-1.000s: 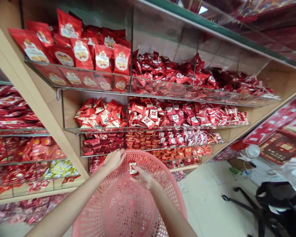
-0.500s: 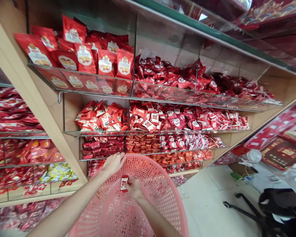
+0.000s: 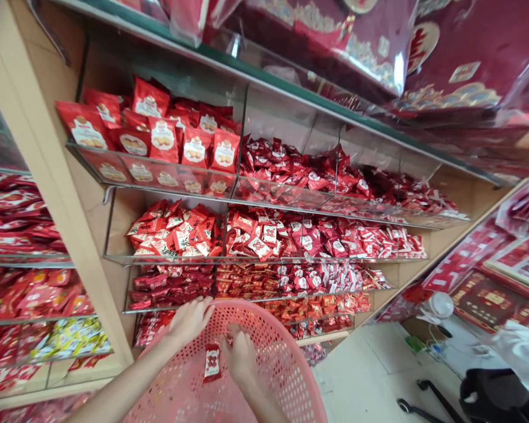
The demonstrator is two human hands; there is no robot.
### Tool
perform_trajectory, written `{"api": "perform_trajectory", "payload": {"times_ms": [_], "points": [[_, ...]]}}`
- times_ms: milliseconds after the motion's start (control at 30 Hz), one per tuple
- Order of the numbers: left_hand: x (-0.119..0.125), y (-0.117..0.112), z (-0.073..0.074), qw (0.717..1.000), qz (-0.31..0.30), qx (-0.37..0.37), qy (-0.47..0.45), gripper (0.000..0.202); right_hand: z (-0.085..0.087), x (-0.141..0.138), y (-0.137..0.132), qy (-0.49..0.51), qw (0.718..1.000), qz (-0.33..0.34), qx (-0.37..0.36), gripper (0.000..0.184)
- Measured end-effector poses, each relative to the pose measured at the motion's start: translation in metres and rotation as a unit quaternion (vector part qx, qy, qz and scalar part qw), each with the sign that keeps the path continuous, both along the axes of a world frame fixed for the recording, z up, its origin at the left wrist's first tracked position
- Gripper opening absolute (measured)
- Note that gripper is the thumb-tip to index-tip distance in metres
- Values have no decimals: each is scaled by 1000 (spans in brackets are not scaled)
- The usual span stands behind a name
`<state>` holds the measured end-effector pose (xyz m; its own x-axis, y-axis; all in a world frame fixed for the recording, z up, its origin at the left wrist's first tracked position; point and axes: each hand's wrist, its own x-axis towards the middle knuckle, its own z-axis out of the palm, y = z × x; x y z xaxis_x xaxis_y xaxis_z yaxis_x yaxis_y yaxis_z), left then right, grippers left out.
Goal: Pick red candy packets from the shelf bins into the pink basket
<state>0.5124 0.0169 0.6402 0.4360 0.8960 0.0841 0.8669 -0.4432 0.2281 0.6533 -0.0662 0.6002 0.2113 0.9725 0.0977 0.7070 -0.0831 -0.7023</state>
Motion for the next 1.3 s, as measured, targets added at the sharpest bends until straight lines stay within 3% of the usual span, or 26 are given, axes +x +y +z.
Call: {"api": "perform_trajectory", "payload": {"times_ms": [133,233,300,367,467,600,733,867,1033,1300], "points": [[0,1,-4,1000,7,4,-14,32,84,4,9,45,989,67,121,23],[-1,1,-5,1000,11,-7,-18,32,140,15,18,60,972,38,223,25],[-2,1,-6,1000,14,-9,-25,34,165,29,28,49,959,-7,277,26],[-2,1,-9,999,16,-5,-32,36,180,45,39,24,950,-46,309,28],[-1,2,-16,999,24,1,-31,38,186,67,53,-28,946,-66,316,32],[0,4,-24,999,41,5,-30,41,177,78,58,-38,946,-118,300,34],[1,5,-25,998,48,-3,-37,42,161,71,57,145,958,-140,202,43],[0,5,-23,998,49,-10,-37,43,156,60,60,383,915,-93,83,45],[0,3,-17,998,50,-17,-23,43,161,55,61,470,876,-51,98,39],[0,4,-22,999,42,6,-24,43,169,59,53,470,872,-23,136,35]]}}
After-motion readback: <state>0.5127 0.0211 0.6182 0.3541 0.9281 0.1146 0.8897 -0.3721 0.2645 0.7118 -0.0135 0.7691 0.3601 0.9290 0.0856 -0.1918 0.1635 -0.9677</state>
